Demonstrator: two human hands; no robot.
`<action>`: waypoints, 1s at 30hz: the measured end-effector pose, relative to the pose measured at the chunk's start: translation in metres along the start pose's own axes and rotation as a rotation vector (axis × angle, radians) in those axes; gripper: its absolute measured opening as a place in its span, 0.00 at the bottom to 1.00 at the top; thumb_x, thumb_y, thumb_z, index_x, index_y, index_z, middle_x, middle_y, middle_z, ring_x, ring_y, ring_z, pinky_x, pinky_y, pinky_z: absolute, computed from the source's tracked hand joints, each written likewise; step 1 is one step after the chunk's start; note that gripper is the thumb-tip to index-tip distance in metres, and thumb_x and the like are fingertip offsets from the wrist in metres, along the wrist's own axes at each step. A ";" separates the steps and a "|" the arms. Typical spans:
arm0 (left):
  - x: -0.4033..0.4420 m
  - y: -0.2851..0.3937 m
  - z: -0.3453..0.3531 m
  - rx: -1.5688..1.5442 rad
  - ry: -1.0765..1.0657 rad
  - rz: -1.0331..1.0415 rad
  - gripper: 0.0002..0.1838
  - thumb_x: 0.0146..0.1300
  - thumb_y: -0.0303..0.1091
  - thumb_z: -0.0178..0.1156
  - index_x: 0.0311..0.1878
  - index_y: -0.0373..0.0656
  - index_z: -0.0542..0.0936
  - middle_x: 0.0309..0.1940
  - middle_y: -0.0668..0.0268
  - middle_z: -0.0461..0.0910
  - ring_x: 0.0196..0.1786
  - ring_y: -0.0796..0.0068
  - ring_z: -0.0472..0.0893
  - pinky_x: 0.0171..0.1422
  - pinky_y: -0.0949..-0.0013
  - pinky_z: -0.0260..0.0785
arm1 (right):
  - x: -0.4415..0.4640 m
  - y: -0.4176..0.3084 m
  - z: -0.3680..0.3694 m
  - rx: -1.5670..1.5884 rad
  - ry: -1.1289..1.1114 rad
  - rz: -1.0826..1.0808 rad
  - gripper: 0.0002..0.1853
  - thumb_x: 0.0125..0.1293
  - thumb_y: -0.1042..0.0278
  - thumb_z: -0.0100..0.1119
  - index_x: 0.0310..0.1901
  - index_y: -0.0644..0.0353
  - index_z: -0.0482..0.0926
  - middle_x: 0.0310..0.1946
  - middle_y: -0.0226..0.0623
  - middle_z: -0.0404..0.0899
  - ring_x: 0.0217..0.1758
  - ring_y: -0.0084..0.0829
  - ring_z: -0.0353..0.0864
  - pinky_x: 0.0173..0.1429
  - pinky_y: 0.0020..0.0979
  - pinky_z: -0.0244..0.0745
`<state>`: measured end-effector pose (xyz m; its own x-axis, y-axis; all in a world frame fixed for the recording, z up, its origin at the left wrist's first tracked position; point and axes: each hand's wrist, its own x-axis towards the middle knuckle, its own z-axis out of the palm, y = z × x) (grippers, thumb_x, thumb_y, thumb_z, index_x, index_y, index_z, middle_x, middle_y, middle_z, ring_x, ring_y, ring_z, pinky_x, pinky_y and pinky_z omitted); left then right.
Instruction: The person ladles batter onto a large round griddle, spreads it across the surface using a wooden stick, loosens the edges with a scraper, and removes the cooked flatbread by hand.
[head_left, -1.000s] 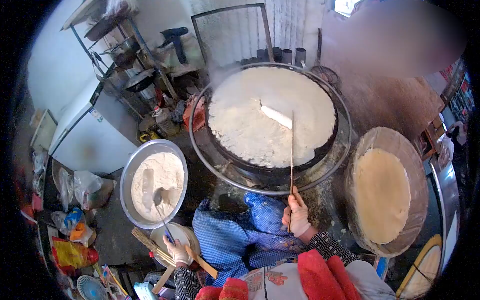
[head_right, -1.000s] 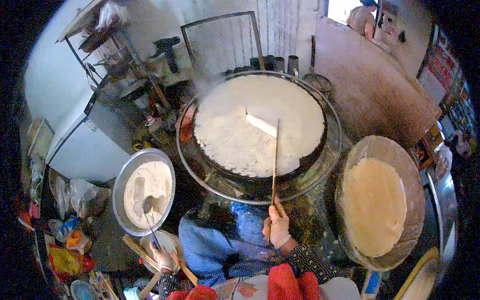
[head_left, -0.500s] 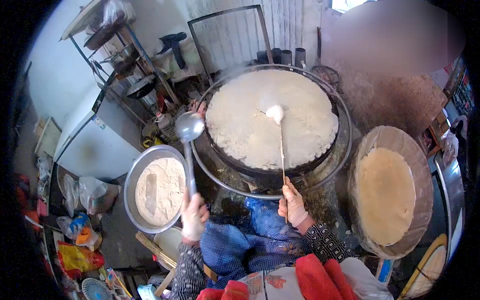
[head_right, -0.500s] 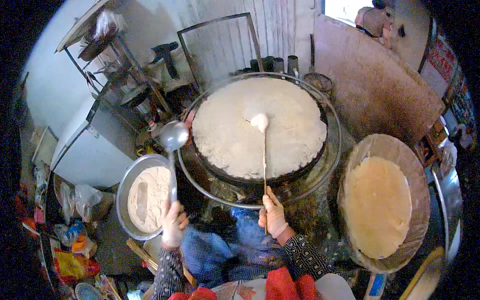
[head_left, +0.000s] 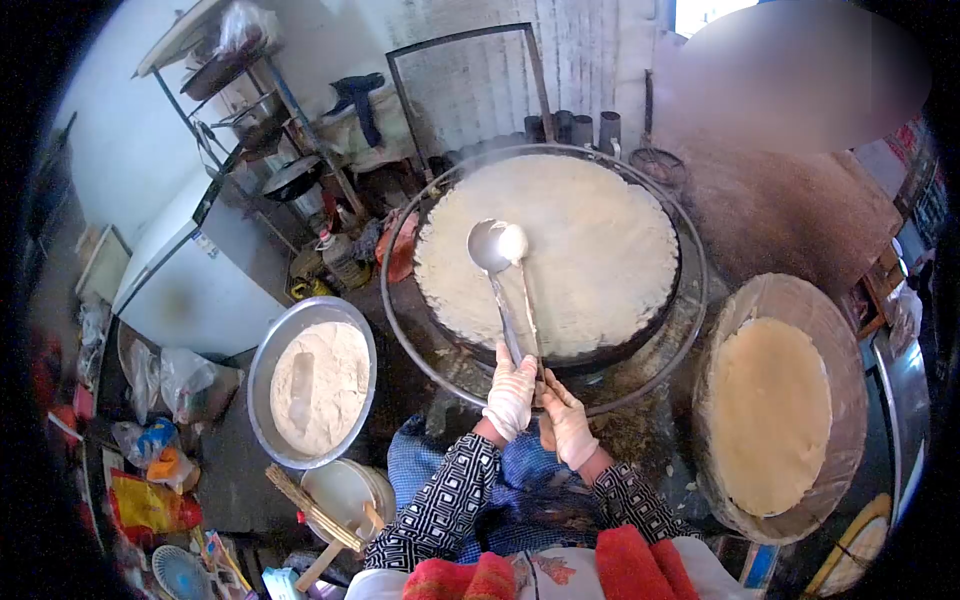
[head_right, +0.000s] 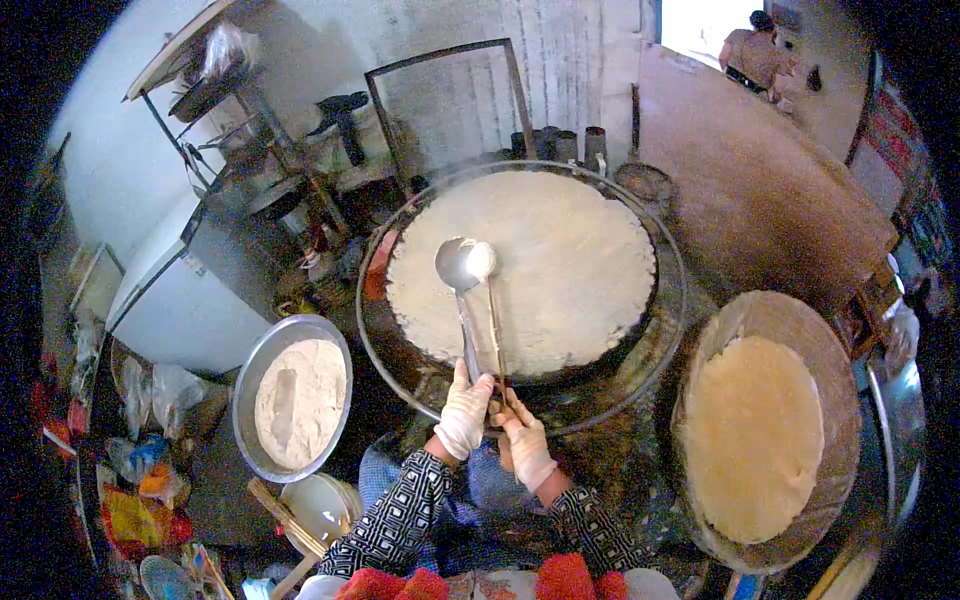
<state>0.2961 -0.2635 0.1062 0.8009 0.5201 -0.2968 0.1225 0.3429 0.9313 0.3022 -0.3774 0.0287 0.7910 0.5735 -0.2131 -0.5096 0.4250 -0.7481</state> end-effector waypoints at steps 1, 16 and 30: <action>-0.011 0.012 0.002 -0.104 -0.040 -0.027 0.21 0.71 0.31 0.53 0.65 0.46 0.63 0.35 0.66 0.75 0.22 0.79 0.72 0.20 0.74 0.70 | -0.002 0.001 -0.002 -0.215 0.012 -0.109 0.24 0.71 0.63 0.57 0.68 0.43 0.70 0.40 0.32 0.83 0.20 0.29 0.74 0.24 0.31 0.69; -0.069 0.113 -0.102 -1.210 -0.420 -0.253 0.06 0.72 0.24 0.49 0.48 0.32 0.69 0.34 0.62 0.74 0.20 0.90 0.65 0.16 0.85 0.61 | 0.005 -0.098 -0.029 -0.476 0.241 0.098 0.24 0.73 0.60 0.54 0.69 0.42 0.69 0.09 0.22 0.60 0.08 0.19 0.56 0.11 0.26 0.52; -0.116 -0.001 -0.401 0.203 0.231 0.243 0.13 0.72 0.34 0.46 0.41 0.35 0.76 0.28 0.60 0.74 0.25 0.75 0.72 0.25 0.72 0.67 | -0.018 -0.040 0.054 -0.296 0.074 0.154 0.25 0.68 0.68 0.58 0.67 0.51 0.71 0.20 0.23 0.71 0.12 0.16 0.62 0.13 0.23 0.56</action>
<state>-0.0321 -0.0099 0.0552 0.6706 0.7374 -0.0809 0.0780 0.0384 0.9962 0.2902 -0.3669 0.0961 0.7400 0.5585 -0.3748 -0.5133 0.1090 -0.8512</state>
